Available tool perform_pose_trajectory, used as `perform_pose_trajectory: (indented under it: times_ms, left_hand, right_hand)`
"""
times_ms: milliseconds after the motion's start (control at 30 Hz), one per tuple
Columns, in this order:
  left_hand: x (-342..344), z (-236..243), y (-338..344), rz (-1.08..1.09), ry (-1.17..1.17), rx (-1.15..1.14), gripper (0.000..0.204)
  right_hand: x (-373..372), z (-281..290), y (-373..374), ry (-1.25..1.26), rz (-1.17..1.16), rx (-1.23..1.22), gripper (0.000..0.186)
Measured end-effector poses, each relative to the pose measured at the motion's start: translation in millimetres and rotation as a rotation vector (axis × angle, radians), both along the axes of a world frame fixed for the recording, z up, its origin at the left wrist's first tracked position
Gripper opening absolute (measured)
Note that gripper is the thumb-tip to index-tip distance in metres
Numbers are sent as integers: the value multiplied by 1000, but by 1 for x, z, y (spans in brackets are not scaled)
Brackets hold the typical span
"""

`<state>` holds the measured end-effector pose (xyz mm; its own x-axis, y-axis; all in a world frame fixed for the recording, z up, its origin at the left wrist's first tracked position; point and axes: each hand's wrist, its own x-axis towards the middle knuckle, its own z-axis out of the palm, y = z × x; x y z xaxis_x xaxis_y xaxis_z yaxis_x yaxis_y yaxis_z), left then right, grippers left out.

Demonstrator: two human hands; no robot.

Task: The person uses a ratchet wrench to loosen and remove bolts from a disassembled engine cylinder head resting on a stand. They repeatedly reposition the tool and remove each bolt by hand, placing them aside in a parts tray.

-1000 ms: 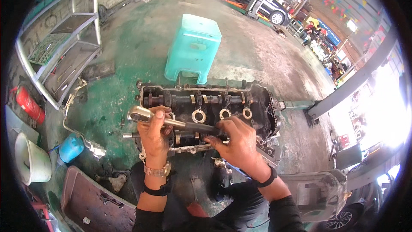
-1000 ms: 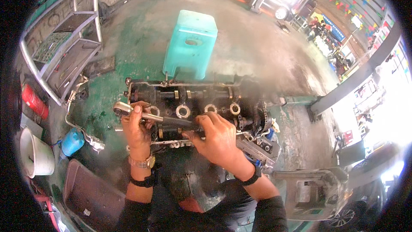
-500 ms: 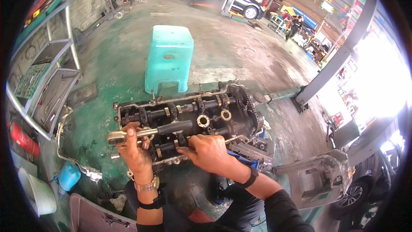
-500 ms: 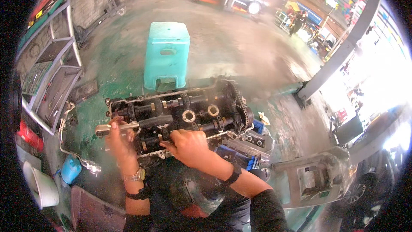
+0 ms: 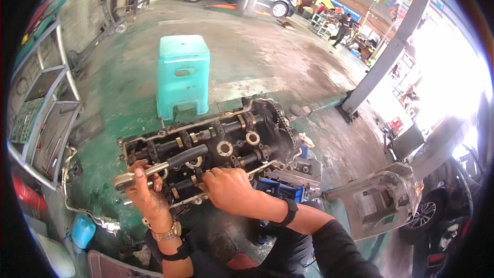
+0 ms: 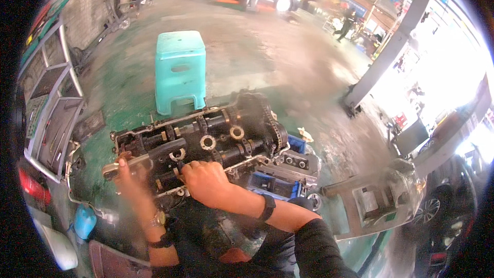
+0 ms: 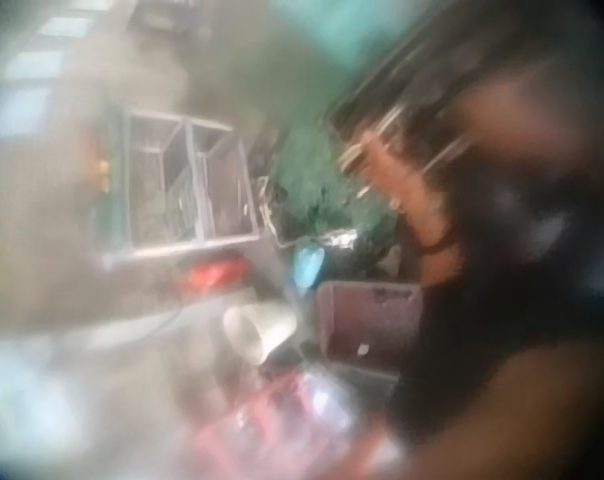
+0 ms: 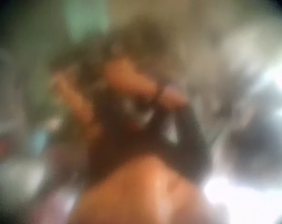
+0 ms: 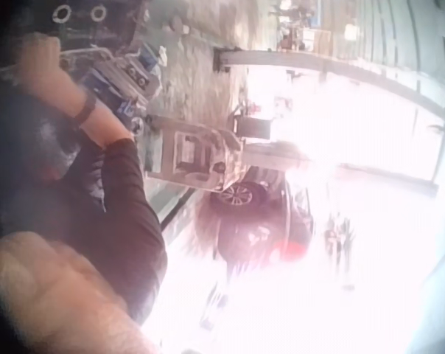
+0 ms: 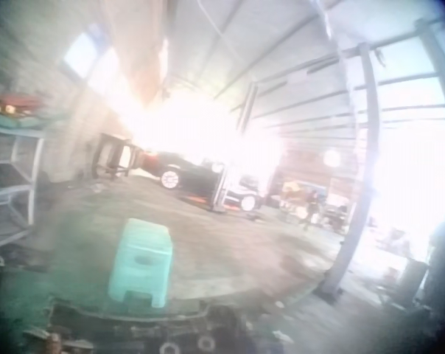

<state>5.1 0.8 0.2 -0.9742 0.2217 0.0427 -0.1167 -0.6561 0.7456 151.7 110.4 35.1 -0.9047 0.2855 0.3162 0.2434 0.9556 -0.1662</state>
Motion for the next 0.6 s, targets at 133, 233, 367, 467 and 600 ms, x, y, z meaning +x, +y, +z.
perform_pose_trajectory:
  times_ms: [133, 233, 367, 467, 600]
  left_hand:
    - [0, -1, 2, -3, -16, 31, 28]
    - [-1, -4, 2, 3, -51, 27, 25]
    - [-2, -5, 1, 5, -31, 11, 25]
    - [-2, -4, 1, 8, -29, -11, 27]
    - [0, -2, 2, 4, -14, -10, 29]
  right_hand:
    - [3, 7, 0, -45, 37, -1, 16]
    - [4, 9, 0, -58, 50, 13, 15]
    - [3, 5, 3, -78, 23, -30, 13]
    - [0, 2, 5, -5, 88, -20, 15]
    - [0, 4, 9, 97, 204, 22, 20]
